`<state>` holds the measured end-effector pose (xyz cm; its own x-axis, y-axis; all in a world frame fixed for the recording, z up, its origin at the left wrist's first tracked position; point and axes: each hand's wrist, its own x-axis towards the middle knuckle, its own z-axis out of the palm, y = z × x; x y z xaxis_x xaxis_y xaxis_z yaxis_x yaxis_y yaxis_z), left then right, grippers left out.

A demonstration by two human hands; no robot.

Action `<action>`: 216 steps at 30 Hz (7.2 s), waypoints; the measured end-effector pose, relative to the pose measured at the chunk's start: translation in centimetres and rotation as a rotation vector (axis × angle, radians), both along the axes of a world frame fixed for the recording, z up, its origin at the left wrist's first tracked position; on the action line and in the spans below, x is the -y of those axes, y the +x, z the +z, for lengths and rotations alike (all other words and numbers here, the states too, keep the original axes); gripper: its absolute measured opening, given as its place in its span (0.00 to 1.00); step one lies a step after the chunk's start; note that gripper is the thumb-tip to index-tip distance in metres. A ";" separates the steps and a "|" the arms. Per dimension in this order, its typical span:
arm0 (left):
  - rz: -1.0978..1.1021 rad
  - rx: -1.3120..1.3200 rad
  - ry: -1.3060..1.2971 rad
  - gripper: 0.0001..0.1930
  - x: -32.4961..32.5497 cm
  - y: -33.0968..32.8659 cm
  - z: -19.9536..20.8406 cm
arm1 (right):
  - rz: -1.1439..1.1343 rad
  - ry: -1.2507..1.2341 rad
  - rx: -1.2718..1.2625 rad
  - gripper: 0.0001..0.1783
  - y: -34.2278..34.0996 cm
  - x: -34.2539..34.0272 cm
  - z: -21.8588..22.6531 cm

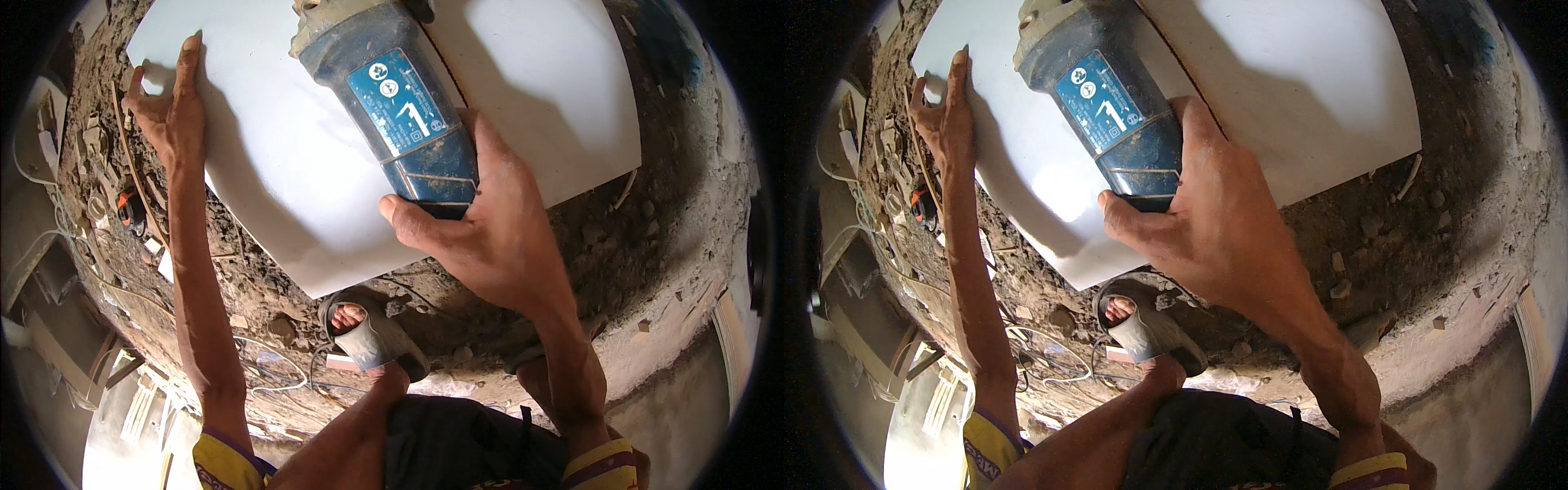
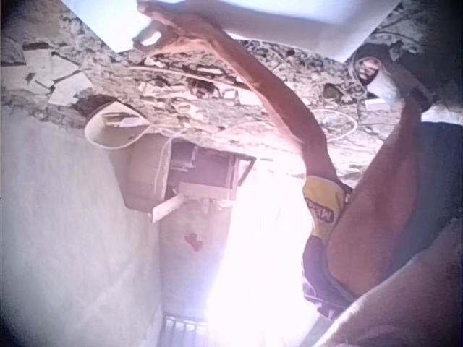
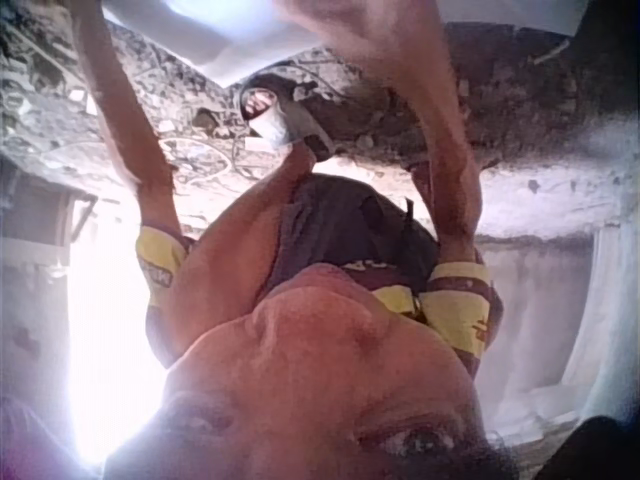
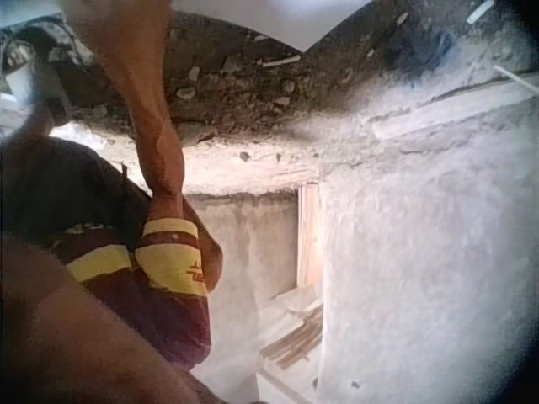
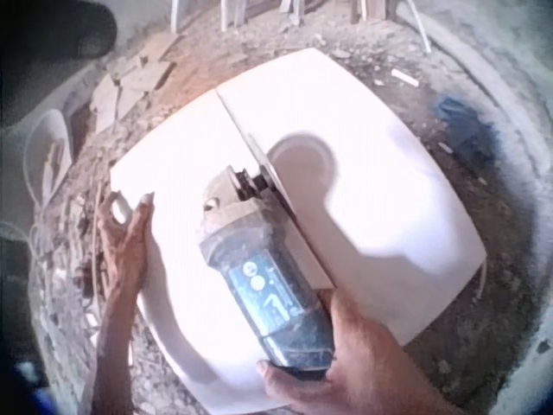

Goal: The person measures a white tile using a tape measure and marks it with a pen, then uses a wooden guide to draw a straight line across it, and finally cuts the tile along the line using an angle grinder.

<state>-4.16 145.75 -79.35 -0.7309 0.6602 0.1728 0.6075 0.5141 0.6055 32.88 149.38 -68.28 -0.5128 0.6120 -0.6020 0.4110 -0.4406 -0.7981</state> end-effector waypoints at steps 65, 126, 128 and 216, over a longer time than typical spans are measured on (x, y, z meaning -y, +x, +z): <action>-0.033 0.105 0.086 0.70 -0.4 -1.1 -0.9 | 0.058 0.186 -0.053 0.31 4.4 3.9 -0.6; 0.042 0.052 -0.017 0.69 -0.4 -1.0 -0.6 | 0.045 0.111 0.128 0.34 6.7 6.5 1.1; 0.037 0.026 -0.028 0.70 -0.6 -0.9 -0.3 | 0.028 0.155 0.115 0.33 6.8 6.8 0.9; 0.040 0.040 0.025 0.74 -0.4 -0.4 -0.3 | 0.031 -0.010 0.199 0.37 10.2 9.6 1.9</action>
